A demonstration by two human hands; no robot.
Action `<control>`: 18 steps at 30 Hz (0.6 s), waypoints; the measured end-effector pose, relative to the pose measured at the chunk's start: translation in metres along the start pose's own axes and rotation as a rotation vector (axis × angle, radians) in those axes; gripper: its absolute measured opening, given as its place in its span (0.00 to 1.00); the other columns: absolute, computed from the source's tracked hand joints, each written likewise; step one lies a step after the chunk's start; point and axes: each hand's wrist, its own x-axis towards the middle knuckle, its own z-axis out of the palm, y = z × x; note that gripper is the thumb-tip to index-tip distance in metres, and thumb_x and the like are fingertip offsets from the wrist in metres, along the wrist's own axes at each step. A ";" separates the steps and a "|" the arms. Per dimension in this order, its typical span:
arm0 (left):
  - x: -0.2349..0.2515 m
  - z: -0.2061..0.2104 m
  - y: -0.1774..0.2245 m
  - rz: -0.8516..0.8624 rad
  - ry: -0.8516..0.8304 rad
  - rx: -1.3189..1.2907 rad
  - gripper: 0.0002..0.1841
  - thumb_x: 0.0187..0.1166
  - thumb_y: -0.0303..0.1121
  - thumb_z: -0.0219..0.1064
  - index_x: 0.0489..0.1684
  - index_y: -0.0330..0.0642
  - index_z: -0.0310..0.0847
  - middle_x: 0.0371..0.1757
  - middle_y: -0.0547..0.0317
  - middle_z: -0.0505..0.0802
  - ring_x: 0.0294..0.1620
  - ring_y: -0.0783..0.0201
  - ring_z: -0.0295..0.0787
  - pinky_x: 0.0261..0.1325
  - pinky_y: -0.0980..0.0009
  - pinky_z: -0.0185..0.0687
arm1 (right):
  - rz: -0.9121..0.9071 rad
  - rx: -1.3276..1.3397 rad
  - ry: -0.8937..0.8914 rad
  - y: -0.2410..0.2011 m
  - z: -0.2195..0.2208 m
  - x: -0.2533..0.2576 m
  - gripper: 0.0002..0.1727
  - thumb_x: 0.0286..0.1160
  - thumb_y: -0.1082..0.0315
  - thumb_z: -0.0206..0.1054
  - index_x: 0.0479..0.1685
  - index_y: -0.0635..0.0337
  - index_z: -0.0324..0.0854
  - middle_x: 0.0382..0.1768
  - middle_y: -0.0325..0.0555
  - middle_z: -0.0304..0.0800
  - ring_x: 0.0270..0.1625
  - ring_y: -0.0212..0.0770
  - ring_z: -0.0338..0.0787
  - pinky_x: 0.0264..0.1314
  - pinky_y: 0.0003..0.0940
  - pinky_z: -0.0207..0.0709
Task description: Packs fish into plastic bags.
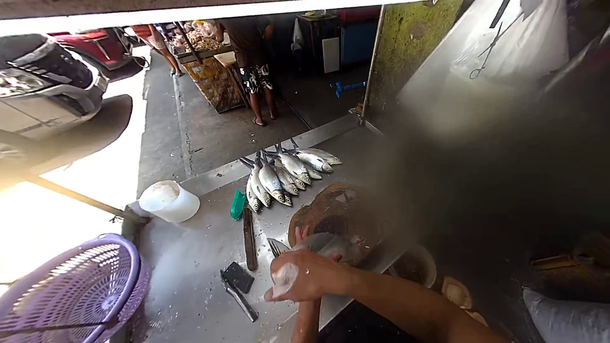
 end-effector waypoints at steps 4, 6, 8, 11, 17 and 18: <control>0.018 0.025 -0.041 0.346 0.235 -0.119 0.32 0.70 0.24 0.73 0.71 0.12 0.67 0.33 0.41 0.90 0.28 0.71 0.82 0.42 0.76 0.81 | -0.065 -0.202 -0.117 -0.027 0.003 0.004 0.23 0.68 0.56 0.78 0.53 0.65 0.84 0.49 0.59 0.86 0.54 0.56 0.88 0.54 0.57 0.80; -0.005 -0.002 0.029 -0.109 -0.023 0.157 0.27 0.87 0.27 0.60 0.83 0.25 0.60 0.61 0.39 0.89 0.51 0.65 0.84 0.62 0.73 0.75 | -0.188 -0.262 -0.096 -0.035 -0.014 0.004 0.18 0.69 0.60 0.76 0.50 0.65 0.85 0.46 0.58 0.87 0.51 0.55 0.89 0.53 0.53 0.82; -0.015 -0.012 0.027 -0.152 -0.061 0.084 0.20 0.86 0.23 0.58 0.73 0.22 0.71 0.65 0.36 0.88 0.62 0.60 0.84 0.70 0.66 0.74 | -0.249 -0.283 -0.041 -0.045 -0.037 0.009 0.14 0.75 0.63 0.71 0.45 0.67 0.85 0.41 0.57 0.89 0.47 0.54 0.91 0.50 0.51 0.83; -0.014 -0.029 -0.063 0.310 -0.308 -0.310 0.12 0.79 0.32 0.64 0.49 0.33 0.87 0.37 0.57 0.95 0.42 0.68 0.92 0.55 0.66 0.88 | -0.158 -0.265 0.182 -0.040 -0.077 0.020 0.18 0.83 0.56 0.64 0.45 0.65 0.87 0.36 0.53 0.92 0.43 0.47 0.93 0.50 0.48 0.84; 0.004 -0.138 -0.102 0.069 -0.889 -0.453 0.12 0.87 0.42 0.57 0.38 0.51 0.83 0.15 0.75 0.79 0.16 0.77 0.76 0.25 0.77 0.76 | 0.155 -0.177 0.344 0.075 -0.092 -0.007 0.23 0.85 0.51 0.61 0.40 0.64 0.88 0.34 0.50 0.90 0.40 0.42 0.89 0.50 0.45 0.82; 0.010 -0.156 -0.091 0.026 -0.864 -0.225 0.13 0.88 0.40 0.53 0.35 0.49 0.81 0.16 0.73 0.77 0.16 0.76 0.74 0.24 0.77 0.75 | 0.239 -0.140 0.331 0.091 -0.081 -0.015 0.23 0.85 0.51 0.61 0.39 0.65 0.87 0.33 0.51 0.89 0.40 0.43 0.88 0.50 0.46 0.81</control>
